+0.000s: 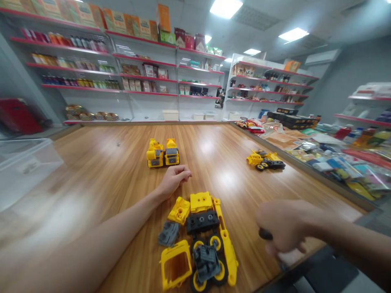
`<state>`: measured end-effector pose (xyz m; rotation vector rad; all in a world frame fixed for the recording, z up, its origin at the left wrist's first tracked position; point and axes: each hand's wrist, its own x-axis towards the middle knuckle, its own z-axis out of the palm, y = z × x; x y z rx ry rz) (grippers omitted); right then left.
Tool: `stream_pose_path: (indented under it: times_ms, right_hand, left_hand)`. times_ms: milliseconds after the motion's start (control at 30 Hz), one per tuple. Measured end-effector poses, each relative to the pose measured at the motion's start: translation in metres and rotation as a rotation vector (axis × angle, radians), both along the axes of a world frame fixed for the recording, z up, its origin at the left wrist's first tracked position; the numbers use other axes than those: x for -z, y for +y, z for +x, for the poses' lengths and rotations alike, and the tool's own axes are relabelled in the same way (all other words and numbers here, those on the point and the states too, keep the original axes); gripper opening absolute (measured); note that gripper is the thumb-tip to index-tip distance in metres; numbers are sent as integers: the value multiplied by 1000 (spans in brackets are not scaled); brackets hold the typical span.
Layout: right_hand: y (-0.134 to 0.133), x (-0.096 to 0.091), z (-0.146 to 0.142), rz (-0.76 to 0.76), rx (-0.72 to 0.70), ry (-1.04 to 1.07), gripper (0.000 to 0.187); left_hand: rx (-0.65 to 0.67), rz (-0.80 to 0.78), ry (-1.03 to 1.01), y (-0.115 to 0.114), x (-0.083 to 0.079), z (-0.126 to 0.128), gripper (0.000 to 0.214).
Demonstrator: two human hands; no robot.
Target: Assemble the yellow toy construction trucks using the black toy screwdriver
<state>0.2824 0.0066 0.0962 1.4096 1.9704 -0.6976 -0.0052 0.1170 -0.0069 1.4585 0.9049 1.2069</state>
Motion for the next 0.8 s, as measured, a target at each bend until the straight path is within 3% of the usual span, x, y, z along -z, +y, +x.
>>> stream_pose_path:
  times_ms: [67, 167, 267, 300, 400, 500, 633, 733, 800]
  right_hand:
    - [-19, 11, 7, 85, -73, -9, 41]
    - [-31, 23, -2, 294, -164, 157, 29]
    - [-19, 19, -28, 152, -254, 249, 29]
    - [-12, 14, -38, 65, -313, 277, 26]
    - [11, -5, -66, -13, -480, 386, 10]
    - [24, -11, -84, 79, -457, 560, 12]
    - [27, 5, -87, 224, -394, 740, 25]
    - [29, 19, -78, 391, -331, 736, 29]
    - [32, 24, -72, 414, -350, 703, 31]
  left_hand:
    - [11, -1, 7, 0, 1, -1, 24]
    - [17, -3, 21, 2, 2, -2, 23]
    - [14, -1, 28, 2, 3, -2, 21]
    - [14, 0, 30, 2, 3, -2, 21]
    - [17, 2, 39, 2, 3, -2, 20]
    - [21, 3, 53, 2, 3, -2, 20]
    - [30, -2, 63, 2, 3, -3, 21]
    - [29, -9, 53, 2, 3, -3, 21]
    - [28, -14, 46, 1, 2, -3, 22]
